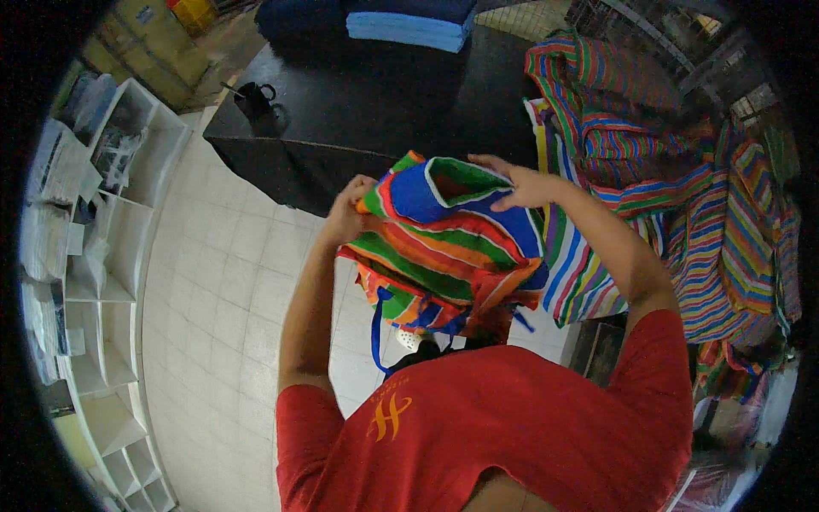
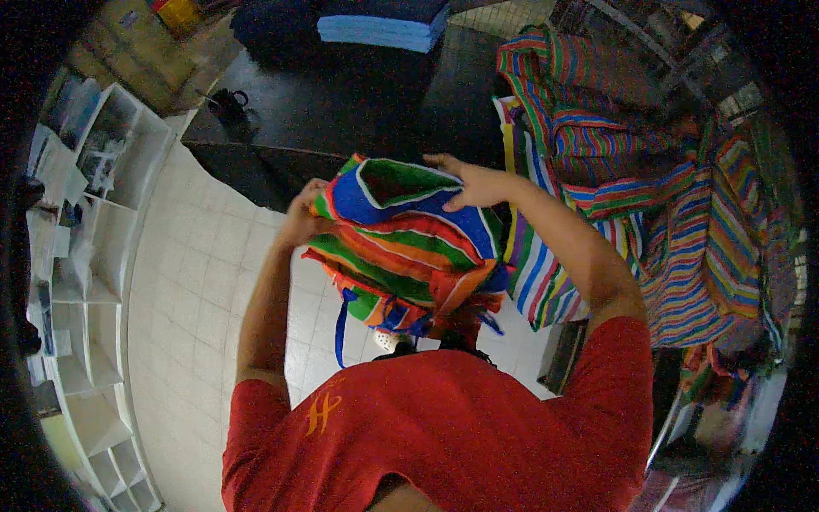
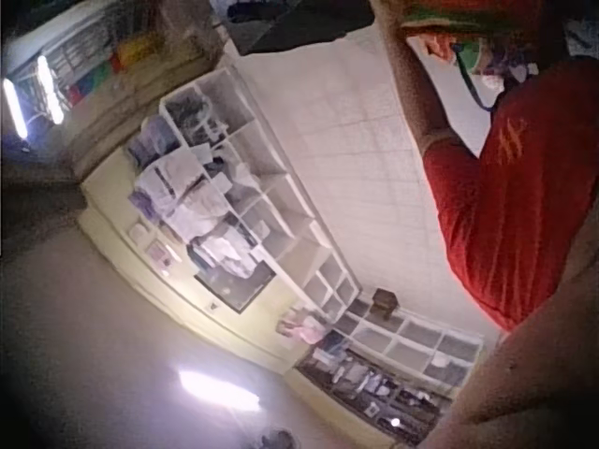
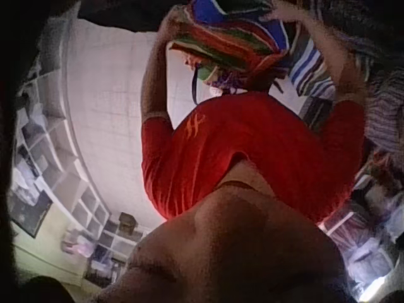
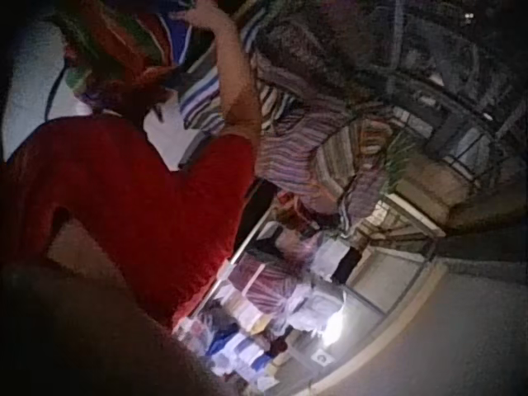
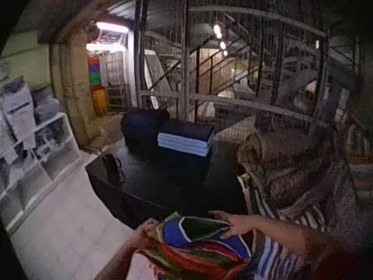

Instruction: The person repeatedly picks up colorful striped tote bags from a pile, folds them by hand, and places them into another bag. The process is repeated continuously throughout the clip.

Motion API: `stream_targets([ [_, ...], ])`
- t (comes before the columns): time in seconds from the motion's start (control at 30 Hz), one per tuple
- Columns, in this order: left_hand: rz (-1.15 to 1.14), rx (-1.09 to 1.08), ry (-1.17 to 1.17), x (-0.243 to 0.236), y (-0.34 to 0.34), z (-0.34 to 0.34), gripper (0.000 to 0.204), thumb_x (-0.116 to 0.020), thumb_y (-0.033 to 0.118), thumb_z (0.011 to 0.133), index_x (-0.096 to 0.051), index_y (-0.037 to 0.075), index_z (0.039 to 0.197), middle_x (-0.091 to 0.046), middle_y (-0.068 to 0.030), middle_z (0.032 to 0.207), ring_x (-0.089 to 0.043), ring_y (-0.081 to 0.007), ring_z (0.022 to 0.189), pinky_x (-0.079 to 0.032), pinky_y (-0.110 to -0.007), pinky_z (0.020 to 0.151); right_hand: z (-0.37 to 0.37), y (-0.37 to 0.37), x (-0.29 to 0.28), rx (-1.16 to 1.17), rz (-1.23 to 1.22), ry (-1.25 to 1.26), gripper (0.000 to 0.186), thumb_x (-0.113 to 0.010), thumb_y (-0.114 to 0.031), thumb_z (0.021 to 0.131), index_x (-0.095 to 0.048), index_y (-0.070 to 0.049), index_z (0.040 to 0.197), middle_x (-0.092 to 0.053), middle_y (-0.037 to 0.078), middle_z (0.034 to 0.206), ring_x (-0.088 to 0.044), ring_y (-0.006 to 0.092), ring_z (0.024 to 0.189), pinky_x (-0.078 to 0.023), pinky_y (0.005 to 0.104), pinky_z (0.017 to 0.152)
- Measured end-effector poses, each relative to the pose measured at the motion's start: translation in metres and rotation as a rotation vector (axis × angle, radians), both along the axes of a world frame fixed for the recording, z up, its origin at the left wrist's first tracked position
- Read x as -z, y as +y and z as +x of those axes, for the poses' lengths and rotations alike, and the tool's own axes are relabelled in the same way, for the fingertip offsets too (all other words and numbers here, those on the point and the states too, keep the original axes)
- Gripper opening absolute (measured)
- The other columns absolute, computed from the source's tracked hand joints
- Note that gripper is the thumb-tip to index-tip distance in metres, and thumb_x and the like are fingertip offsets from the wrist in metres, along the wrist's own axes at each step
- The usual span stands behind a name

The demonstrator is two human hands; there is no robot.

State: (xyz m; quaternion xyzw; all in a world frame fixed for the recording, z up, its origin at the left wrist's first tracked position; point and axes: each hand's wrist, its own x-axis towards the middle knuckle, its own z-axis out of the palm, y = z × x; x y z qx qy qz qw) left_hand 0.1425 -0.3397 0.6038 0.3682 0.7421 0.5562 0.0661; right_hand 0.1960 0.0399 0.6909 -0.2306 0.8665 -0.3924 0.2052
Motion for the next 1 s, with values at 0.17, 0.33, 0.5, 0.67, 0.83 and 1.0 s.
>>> stream_targets([
  [0.17,-0.302,-0.592,-0.108,0.149,-0.007,0.078,0.084,-0.088,0.041,0.065,-0.054,0.014,0.136,-0.050,-0.0190,0.133,-0.048,-0.0380,0.121,-0.040,-0.044,0.105,0.046,-0.023,0.101,0.023,0.417,-0.221,0.079,-0.069,-0.029,0.084,-0.031,-0.011,0.151,-0.065,0.023,0.119,-0.064,0.0344,0.104,-0.051,0.0419,0.091],
  [0.33,-1.030,-0.224,0.136,0.135,-0.018,0.160,0.080,-0.075,0.067,0.064,-0.062,0.020,0.128,-0.044,-0.0082,0.145,-0.015,-0.0440,0.145,-0.012,-0.077,0.106,0.062,-0.062,0.173,-0.016,0.393,-0.371,0.071,-0.068,-0.032,0.086,-0.038,-0.014,0.148,-0.063,0.021,0.123,-0.062,0.0375,0.110,-0.047,0.0447,0.095],
  [0.5,-0.937,-0.121,0.390,0.159,-0.051,0.179,0.026,-0.072,0.037,0.077,-0.071,0.027,0.102,-0.061,0.0049,0.123,-0.024,-0.0367,0.144,-0.008,-0.079,0.105,0.003,-0.076,0.168,0.021,0.152,-0.725,0.056,-0.073,-0.027,0.085,-0.055,-0.008,0.134,-0.067,0.013,0.118,-0.065,0.0247,0.102,-0.051,0.0382,0.090],
  [0.67,-0.957,-0.238,0.204,0.105,-0.042,0.163,0.015,-0.065,0.027,0.083,-0.072,0.028,0.096,-0.062,0.0091,0.114,-0.038,-0.0273,0.135,-0.010,-0.075,0.107,-0.012,-0.069,0.275,0.229,0.021,-1.015,0.057,-0.076,-0.032,0.084,-0.058,-0.004,0.130,-0.067,0.012,0.116,-0.064,0.0252,0.104,-0.049,0.0440,0.096],
  [0.83,-1.001,-0.150,0.137,0.115,-0.027,0.173,0.011,-0.065,0.026,0.083,-0.071,0.027,0.093,-0.063,0.0099,0.111,-0.044,-0.0266,0.129,-0.010,-0.074,0.108,0.021,-0.095,0.467,0.343,0.584,-0.237,0.063,-0.070,-0.052,0.082,-0.064,-0.004,0.122,-0.068,0.021,0.110,-0.065,0.0335,0.101,-0.049,0.0436,0.092],
  [1.0,-1.022,-0.242,0.152,0.121,-0.043,0.185,0.008,-0.071,0.026,0.080,-0.069,0.026,0.088,-0.062,0.0084,0.102,-0.048,-0.0222,0.127,-0.014,-0.073,0.106,-0.031,-0.089,0.419,0.329,0.579,-0.432,0.058,-0.065,-0.050,0.086,-0.064,-0.005,0.122,-0.067,0.023,0.110,-0.065,0.0356,0.102,-0.050,0.0435,0.092],
])
